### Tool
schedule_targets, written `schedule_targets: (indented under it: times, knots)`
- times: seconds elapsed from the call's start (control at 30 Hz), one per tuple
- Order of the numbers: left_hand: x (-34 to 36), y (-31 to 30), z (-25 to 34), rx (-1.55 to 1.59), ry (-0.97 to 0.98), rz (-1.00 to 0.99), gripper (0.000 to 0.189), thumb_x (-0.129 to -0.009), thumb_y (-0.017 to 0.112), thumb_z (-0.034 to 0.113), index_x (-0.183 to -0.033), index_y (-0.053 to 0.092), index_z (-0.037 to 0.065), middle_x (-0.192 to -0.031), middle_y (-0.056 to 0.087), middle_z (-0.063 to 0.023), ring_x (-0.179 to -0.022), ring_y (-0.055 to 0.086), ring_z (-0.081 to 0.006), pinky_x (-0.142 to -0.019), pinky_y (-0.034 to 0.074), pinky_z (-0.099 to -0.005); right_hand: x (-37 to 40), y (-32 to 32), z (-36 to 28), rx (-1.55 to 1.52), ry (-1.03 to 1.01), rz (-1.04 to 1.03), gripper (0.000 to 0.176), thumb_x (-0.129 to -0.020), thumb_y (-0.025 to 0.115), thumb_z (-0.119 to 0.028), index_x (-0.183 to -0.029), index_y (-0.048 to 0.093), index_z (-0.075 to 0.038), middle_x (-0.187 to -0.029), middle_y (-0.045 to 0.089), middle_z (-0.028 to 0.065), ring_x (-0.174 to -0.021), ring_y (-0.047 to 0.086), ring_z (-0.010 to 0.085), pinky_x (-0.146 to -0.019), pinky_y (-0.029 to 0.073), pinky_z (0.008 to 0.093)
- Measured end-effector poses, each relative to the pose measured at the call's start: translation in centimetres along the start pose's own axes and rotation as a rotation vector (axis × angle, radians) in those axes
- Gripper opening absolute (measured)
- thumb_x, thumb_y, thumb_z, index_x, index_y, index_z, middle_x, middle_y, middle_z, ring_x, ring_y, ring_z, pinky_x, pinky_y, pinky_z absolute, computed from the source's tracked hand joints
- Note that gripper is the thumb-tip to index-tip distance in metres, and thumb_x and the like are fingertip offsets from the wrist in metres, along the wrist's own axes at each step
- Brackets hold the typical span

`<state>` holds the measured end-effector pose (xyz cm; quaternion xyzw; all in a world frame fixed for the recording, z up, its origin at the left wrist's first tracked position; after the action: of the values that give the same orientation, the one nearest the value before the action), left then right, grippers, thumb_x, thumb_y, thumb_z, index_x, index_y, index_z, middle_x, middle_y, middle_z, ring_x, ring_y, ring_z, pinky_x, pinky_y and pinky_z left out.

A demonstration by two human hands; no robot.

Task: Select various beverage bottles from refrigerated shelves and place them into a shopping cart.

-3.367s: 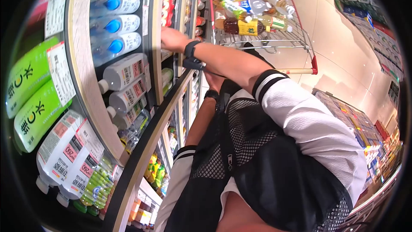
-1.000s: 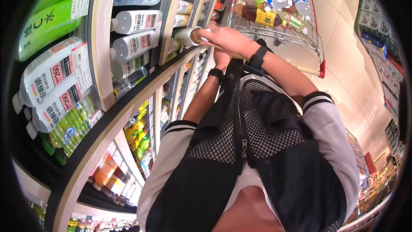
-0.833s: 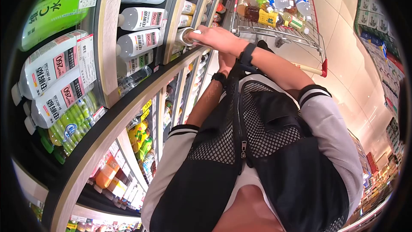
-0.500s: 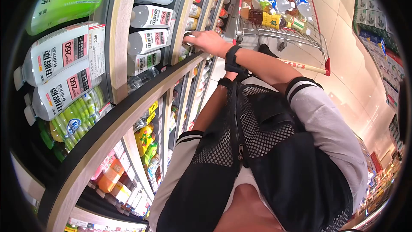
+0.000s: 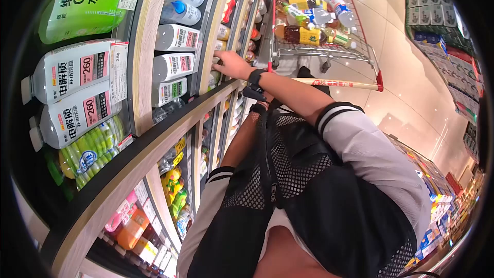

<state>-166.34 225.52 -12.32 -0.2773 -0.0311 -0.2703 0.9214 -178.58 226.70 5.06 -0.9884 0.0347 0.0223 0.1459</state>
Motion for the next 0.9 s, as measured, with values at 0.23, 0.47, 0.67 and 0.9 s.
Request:
schedule_targets:
  times: [0.23,0.47,0.67,0.9]
  knots:
    - [0.5,0.6,0.0,0.293,-0.343,-0.164,0.029,-0.100,0.054,0.027,-0.112,0.047,0.001,-0.084,0.068,-0.0169,-0.073,0.070,-0.0298,-0.067,0.055,-0.0418,11.7,-20.6,5.8,0.085,0.153,0.268,0.022,-0.096,0.064,-0.014,-0.116,0.069,-0.006,-0.102,0.075,0.0111,-0.091,0.072,0.0218,-0.080,0.056,0.0341]
    - [0.3,0.6,0.9,0.403,-0.248,-0.172,0.025,-0.100,0.053,0.022,-0.107,0.047,-0.001,-0.082,0.067,-0.0143,-0.066,0.069,-0.0238,-0.060,0.056,-0.0375,32.3,-32.6,9.0,0.499,0.425,0.253,0.033,-0.089,0.073,-0.023,-0.115,0.067,-0.004,-0.109,0.071,0.0118,-0.105,0.067,0.0274,-0.096,0.050,0.0389]
    - [-0.3,-0.1,1.1,0.317,-0.237,-0.205,0.030,-0.100,0.056,0.027,-0.103,0.050,-0.001,-0.079,0.065,-0.0120,-0.060,0.067,-0.0221,-0.057,0.056,-0.0363,35.5,-30.3,10.0,0.711,0.371,0.210,0.050,-0.079,0.080,-0.024,-0.123,0.062,-0.010,-0.120,0.065,0.0088,-0.118,0.059,0.0317,-0.103,0.044,0.0449]
    - [2.4,-1.4,2.7,0.273,-0.365,-0.135,0.040,-0.101,0.057,0.038,-0.107,0.054,-0.001,-0.080,0.064,-0.0105,-0.057,0.067,-0.0202,-0.048,0.054,-0.0323,37.7,-34.8,19.1,0.830,0.552,-0.004,0.042,-0.079,0.080,-0.030,-0.115,0.068,-0.012,-0.109,0.068,0.0121,-0.110,0.063,0.0317,-0.095,0.047,0.0492]
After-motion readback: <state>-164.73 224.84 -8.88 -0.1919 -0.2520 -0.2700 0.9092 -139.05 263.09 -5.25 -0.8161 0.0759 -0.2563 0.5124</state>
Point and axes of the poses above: each hand's wrist, its own x-axis away from the middle knuckle, its own y-axis out of the palm, z = x × y, the point moved 10 cm from there along -x, towards the middle knuckle
